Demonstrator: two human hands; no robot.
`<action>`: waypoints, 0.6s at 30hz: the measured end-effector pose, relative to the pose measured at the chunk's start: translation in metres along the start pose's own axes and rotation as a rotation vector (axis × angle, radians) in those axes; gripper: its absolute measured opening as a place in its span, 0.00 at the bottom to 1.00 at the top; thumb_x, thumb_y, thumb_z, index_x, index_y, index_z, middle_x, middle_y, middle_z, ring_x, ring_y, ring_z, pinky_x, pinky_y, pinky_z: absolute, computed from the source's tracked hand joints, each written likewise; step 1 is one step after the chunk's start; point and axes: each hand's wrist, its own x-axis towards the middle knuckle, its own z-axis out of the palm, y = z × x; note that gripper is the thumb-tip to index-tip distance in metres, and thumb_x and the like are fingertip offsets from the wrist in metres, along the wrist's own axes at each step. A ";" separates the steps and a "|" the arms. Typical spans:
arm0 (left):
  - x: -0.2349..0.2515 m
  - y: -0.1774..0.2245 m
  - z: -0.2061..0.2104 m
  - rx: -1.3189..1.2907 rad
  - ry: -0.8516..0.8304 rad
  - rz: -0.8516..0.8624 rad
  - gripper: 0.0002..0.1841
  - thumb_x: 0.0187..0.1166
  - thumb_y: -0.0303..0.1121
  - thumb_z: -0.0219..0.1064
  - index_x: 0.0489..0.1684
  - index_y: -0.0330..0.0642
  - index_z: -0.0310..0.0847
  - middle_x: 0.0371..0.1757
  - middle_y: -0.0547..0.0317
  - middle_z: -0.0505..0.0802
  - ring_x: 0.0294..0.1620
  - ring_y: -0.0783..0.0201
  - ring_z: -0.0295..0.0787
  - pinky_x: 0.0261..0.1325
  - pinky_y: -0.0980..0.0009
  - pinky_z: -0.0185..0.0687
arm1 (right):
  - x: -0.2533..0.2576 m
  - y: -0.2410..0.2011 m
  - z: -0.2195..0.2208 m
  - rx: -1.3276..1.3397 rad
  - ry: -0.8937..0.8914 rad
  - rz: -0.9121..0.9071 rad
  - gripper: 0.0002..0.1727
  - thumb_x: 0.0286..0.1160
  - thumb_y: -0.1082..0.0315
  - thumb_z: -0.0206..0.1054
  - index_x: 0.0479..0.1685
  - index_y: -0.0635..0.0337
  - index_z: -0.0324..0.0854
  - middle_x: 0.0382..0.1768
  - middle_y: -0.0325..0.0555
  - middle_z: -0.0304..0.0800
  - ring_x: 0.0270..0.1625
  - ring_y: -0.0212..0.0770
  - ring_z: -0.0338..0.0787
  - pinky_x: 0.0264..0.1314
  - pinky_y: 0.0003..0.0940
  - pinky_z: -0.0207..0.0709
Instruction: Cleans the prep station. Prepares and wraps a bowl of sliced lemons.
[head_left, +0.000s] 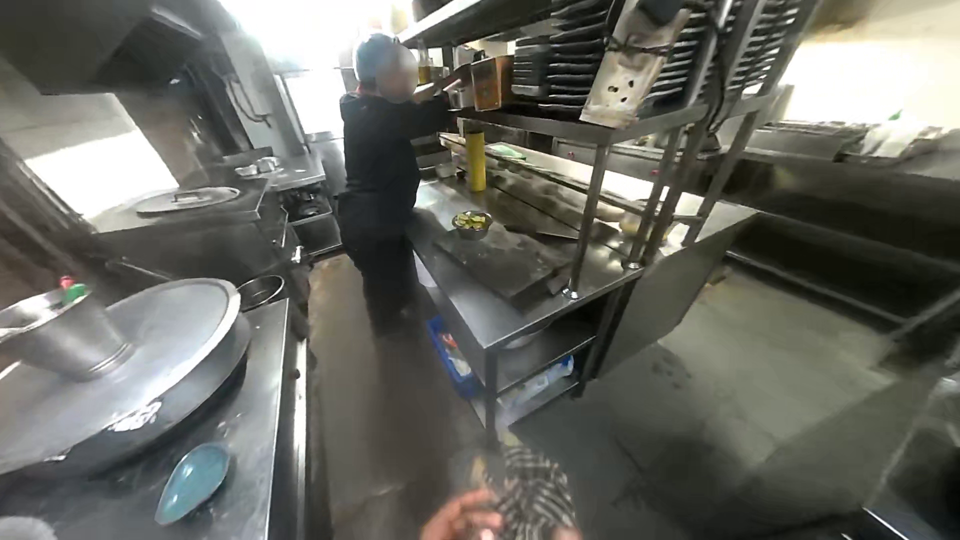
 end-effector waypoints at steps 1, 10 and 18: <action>0.022 0.008 -0.022 0.049 0.002 0.044 0.22 0.80 0.24 0.67 0.72 0.25 0.73 0.61 0.46 0.93 0.55 0.56 0.94 0.56 0.59 0.92 | 0.018 -0.012 0.014 0.075 -0.118 -0.015 0.32 0.93 0.41 0.33 0.49 0.53 0.79 0.35 0.44 0.92 0.39 0.40 0.93 0.41 0.43 0.90; 0.219 0.010 -0.181 0.021 0.483 -0.220 0.20 0.85 0.31 0.64 0.71 0.30 0.73 0.60 0.41 0.89 0.52 0.56 0.91 0.51 0.58 0.88 | 0.152 -0.138 0.170 -0.561 -0.180 -0.327 0.34 0.77 0.64 0.66 0.84 0.58 0.62 0.51 0.52 0.92 0.45 0.43 0.95 0.46 0.41 0.92; 0.570 0.082 -0.283 0.719 0.234 0.184 0.33 0.76 0.43 0.73 0.80 0.39 0.74 0.77 0.39 0.81 0.79 0.41 0.75 0.80 0.42 0.72 | 0.358 -0.232 0.310 -1.103 0.125 -0.761 0.23 0.84 0.64 0.66 0.76 0.58 0.75 0.60 0.52 0.88 0.57 0.44 0.90 0.61 0.49 0.85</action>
